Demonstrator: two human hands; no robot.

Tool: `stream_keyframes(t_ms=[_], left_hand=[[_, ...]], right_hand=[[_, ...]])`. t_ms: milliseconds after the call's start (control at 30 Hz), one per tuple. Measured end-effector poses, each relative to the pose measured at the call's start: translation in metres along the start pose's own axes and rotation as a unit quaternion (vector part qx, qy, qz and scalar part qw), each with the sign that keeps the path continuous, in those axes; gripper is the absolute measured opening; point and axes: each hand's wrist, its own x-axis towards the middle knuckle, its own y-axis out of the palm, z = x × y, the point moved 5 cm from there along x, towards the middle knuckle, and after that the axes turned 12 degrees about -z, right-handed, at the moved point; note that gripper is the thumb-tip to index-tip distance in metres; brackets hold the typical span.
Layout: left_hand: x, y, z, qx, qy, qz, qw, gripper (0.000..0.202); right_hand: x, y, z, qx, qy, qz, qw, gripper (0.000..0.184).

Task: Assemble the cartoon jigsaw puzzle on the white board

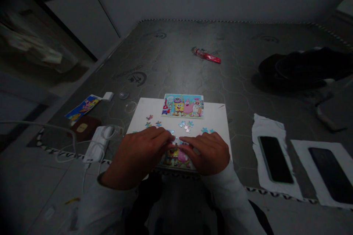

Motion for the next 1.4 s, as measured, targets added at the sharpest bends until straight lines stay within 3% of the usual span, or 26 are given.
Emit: stream_keyframes(t_ms=[567, 767, 1033, 1400], left_hand=[[0.0002, -0.0061, -0.0004, -0.007, 0.006, -0.027, 1.0, 0.017], [-0.0001, -0.0064, -0.0008, 0.002, 0.018, -0.032, 0.999, 0.019], [-0.0011, -0.0033, -0.001, -0.001, 0.013, -0.023, 1.0, 0.015], [0.0, -0.0063, -0.0016, -0.008, 0.023, -0.022, 0.999, 0.009]], right_hand=[[-0.0044, -0.0006, -0.0044, -0.011, -0.021, 0.024, 0.999, 0.014], [-0.0016, -0.0006, -0.0021, 0.005, 0.001, -0.008, 1.0, 0.012], [0.0006, 0.0005, 0.0029, -0.008, -0.019, -0.001, 1.0, 0.017], [-0.0012, 0.0028, 0.0033, 0.043, 0.027, -0.013, 0.999, 0.007]])
